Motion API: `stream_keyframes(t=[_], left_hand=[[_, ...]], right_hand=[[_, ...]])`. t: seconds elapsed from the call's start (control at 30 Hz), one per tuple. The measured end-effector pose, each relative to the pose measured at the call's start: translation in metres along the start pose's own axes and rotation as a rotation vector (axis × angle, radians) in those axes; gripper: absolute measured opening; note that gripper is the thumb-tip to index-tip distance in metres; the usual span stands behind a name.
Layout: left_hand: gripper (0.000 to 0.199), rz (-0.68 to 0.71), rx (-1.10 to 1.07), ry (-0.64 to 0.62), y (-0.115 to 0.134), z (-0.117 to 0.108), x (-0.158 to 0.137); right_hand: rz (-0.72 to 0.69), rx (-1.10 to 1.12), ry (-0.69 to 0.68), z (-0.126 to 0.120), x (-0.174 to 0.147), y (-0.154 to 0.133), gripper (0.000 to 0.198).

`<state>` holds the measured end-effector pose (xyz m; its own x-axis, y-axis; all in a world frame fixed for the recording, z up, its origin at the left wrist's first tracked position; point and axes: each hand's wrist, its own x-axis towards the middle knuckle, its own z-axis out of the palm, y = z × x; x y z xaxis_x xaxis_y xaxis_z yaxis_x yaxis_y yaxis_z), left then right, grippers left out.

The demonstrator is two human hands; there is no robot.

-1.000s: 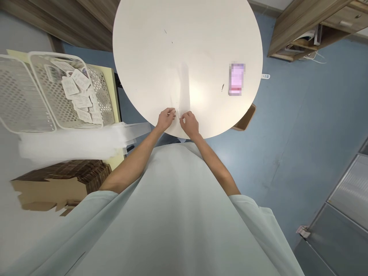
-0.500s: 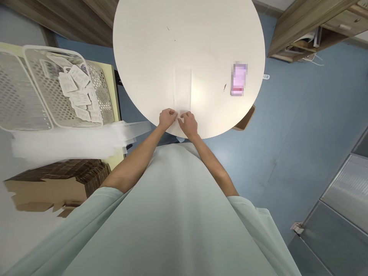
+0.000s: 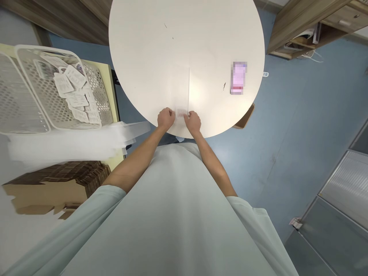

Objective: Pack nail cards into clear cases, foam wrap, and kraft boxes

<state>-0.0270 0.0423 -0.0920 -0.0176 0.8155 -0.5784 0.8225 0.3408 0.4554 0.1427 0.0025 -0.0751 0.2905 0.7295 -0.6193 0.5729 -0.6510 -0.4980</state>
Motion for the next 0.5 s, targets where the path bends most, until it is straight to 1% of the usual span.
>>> stream_keyframes(t=[0.1,0.2,0.27,0.37,0.43,0.5], left_hand=[[0.023,-0.013,0.044,-0.023,0.002,0.000,-0.001],[0.029,-0.076,0.045,-0.045,0.005,0.003,-0.001],[0.033,-0.094,0.003,-0.008,0.005,0.007,0.000],[0.035,-0.095,-0.039,0.068,0.005,0.011,0.000],[0.038,-0.072,-0.004,0.101,0.007,0.010,-0.002],[0.043,0.036,0.054,0.123,0.011,0.005,-0.006]], right_hand=[[0.038,0.013,-0.029,0.001,0.002,-0.003,0.023],[0.020,0.031,-0.015,0.002,0.002,-0.005,0.020],[0.009,0.054,-0.005,0.003,0.002,-0.006,0.019],[0.039,0.091,-0.019,0.005,0.003,-0.006,0.020],[0.064,0.101,-0.021,0.007,0.005,-0.005,0.020],[0.074,0.111,-0.017,0.008,0.006,-0.003,0.020]])
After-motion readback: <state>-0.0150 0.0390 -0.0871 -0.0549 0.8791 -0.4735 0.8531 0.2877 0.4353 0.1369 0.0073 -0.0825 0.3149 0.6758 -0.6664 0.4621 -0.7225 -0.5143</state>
